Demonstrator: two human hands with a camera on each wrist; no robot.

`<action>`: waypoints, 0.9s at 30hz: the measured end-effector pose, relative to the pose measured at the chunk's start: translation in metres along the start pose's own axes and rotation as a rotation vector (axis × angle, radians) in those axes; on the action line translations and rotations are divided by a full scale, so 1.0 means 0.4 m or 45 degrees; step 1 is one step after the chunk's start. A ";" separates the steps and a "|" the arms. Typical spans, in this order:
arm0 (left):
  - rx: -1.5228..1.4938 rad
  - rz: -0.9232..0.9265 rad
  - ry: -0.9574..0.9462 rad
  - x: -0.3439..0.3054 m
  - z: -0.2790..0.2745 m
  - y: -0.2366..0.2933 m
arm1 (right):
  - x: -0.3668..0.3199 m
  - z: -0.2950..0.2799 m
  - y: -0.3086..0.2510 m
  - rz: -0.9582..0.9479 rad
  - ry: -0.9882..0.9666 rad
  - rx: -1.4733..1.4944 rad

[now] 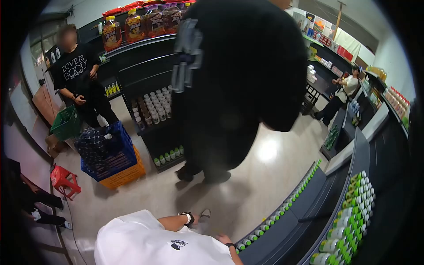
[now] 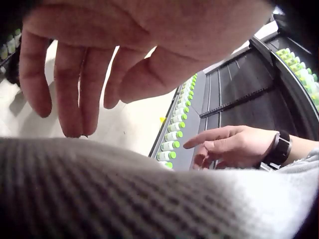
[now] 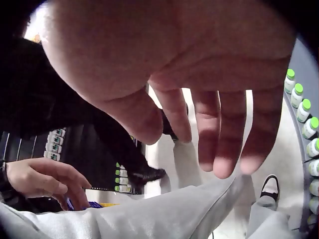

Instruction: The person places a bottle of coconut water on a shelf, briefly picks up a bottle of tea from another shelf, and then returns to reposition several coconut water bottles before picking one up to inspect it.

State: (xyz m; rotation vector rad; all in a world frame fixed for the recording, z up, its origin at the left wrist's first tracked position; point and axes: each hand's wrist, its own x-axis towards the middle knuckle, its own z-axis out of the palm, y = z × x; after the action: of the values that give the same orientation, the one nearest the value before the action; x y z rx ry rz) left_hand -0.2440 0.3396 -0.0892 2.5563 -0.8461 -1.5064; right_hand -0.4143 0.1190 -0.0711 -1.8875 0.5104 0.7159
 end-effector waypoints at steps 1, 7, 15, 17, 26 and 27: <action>-0.020 0.034 0.038 0.021 -0.023 -0.003 | 0.038 -0.006 0.055 -0.038 -0.012 -0.008; -0.218 0.170 0.307 0.177 -0.207 0.041 | 0.129 -0.260 0.081 0.105 0.053 0.061; -0.190 -0.139 0.499 0.044 -0.411 -0.029 | 0.387 -0.472 0.033 0.277 0.222 0.111; -0.250 -0.237 0.430 0.051 -0.393 -0.092 | 0.447 -0.477 -0.031 0.265 0.148 0.180; -0.499 -0.556 0.124 0.128 -0.216 -0.249 | 0.655 -0.617 -0.162 0.059 0.162 0.245; -0.494 -0.538 0.098 0.157 -0.245 -0.237 | 0.671 -0.649 -0.167 0.115 0.163 0.323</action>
State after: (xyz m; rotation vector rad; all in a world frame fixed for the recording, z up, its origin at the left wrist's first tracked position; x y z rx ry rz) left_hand -0.0993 0.3682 -0.1177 2.5632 0.0130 -1.4670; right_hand -0.1100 -0.1003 -0.1271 -1.6872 0.7369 0.5619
